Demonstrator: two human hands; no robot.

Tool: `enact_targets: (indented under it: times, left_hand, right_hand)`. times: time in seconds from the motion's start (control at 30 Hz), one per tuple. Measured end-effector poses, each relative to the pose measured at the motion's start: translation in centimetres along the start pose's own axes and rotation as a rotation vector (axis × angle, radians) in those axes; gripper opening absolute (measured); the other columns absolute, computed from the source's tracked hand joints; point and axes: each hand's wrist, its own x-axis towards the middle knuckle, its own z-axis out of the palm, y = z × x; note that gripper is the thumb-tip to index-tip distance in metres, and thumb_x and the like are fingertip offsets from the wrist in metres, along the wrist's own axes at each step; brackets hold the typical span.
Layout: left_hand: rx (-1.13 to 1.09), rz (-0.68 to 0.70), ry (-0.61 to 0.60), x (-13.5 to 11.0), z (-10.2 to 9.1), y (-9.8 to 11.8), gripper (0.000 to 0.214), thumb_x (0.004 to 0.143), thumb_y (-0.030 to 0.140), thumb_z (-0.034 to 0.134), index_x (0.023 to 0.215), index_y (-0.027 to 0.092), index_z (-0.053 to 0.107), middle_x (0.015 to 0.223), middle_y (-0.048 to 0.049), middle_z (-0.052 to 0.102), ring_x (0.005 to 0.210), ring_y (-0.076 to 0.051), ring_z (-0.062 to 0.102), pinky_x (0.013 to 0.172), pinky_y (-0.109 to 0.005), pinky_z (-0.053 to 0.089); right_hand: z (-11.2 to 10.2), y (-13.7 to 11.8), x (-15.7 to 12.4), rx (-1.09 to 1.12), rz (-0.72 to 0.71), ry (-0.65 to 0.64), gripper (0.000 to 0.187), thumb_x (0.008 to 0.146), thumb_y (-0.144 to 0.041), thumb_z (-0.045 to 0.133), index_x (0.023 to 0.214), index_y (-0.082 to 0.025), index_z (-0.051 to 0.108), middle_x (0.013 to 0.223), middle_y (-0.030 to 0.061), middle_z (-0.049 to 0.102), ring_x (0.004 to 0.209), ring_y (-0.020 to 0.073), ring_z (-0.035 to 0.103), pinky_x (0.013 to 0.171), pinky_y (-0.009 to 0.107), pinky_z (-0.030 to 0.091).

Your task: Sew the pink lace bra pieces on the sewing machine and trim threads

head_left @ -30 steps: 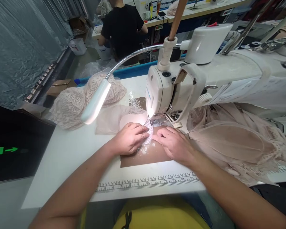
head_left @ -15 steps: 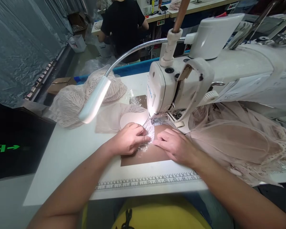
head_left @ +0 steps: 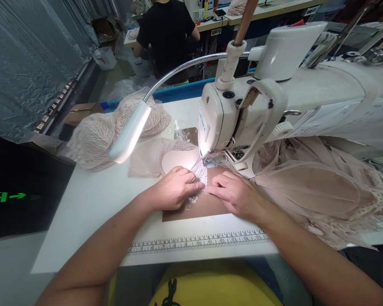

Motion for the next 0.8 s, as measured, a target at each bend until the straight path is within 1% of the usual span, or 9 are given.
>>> enact_targets:
  times: [0.17,0.33,0.5,0.67,0.8]
  left_hand:
    - [-0.034,-0.016,-0.028,0.04,-0.07,0.12,0.040,0.086,0.011,0.044,0.123,0.019,0.057,0.086,-0.0075,0.056,0.075,-0.018,0.044,0.079,-0.035,0.036]
    - [-0.129,-0.037,-0.026,0.06,0.00,0.03,0.040,0.086,0.010,0.044,0.121,0.021,0.061,0.085,-0.0066,0.057,0.078,-0.018,0.045,0.082,-0.035,0.036]
    - [-0.196,-0.049,-0.011,0.07,-0.15,0.18,0.040,0.087,0.011,0.044,0.120,0.024,0.062,0.088,-0.0073,0.059,0.083,-0.019,0.047,0.083,-0.036,0.037]
    - [-0.200,-0.056,0.019,0.08,-0.29,0.47,0.039,0.086,0.013,0.047,0.120,0.024,0.062,0.087,-0.0065,0.059,0.085,-0.019,0.047,0.084,-0.035,0.037]
    - [-0.176,-0.076,0.019,-0.02,-0.19,0.66,0.037,0.087,0.016,0.046,0.118,0.025,0.063,0.085,-0.0069,0.058,0.084,-0.020,0.048,0.083,-0.036,0.038]
  right_hand:
    - [-0.14,-0.07,0.07,-0.012,0.001,-0.002,0.031,0.082,-0.002,0.043,0.093,-0.020,0.066,0.077,0.0035,0.054,0.074,0.0170,0.040,0.067,0.029,0.033]
    - [0.03,-0.03,0.05,0.016,0.017,0.017,0.028,0.086,-0.006,0.044,0.092,-0.020,0.067,0.077,0.0036,0.054,0.074,0.0166,0.040,0.066,0.029,0.031]
    - [-0.20,-0.15,0.05,0.032,0.013,0.016,0.030,0.083,-0.003,0.043,0.092,-0.020,0.066,0.075,0.0028,0.051,0.073,0.0163,0.039,0.065,0.029,0.032]
    - [-0.55,-0.38,0.10,0.005,0.026,-0.003,0.029,0.081,-0.003,0.045,0.091,-0.021,0.065,0.075,0.0025,0.051,0.073,0.0163,0.040,0.065,0.029,0.032]
    - [-0.61,-0.55,0.05,-0.004,0.063,-0.043,0.030,0.081,-0.002,0.046,0.092,-0.022,0.065,0.077,0.0023,0.051,0.075,0.0165,0.041,0.066,0.029,0.033]
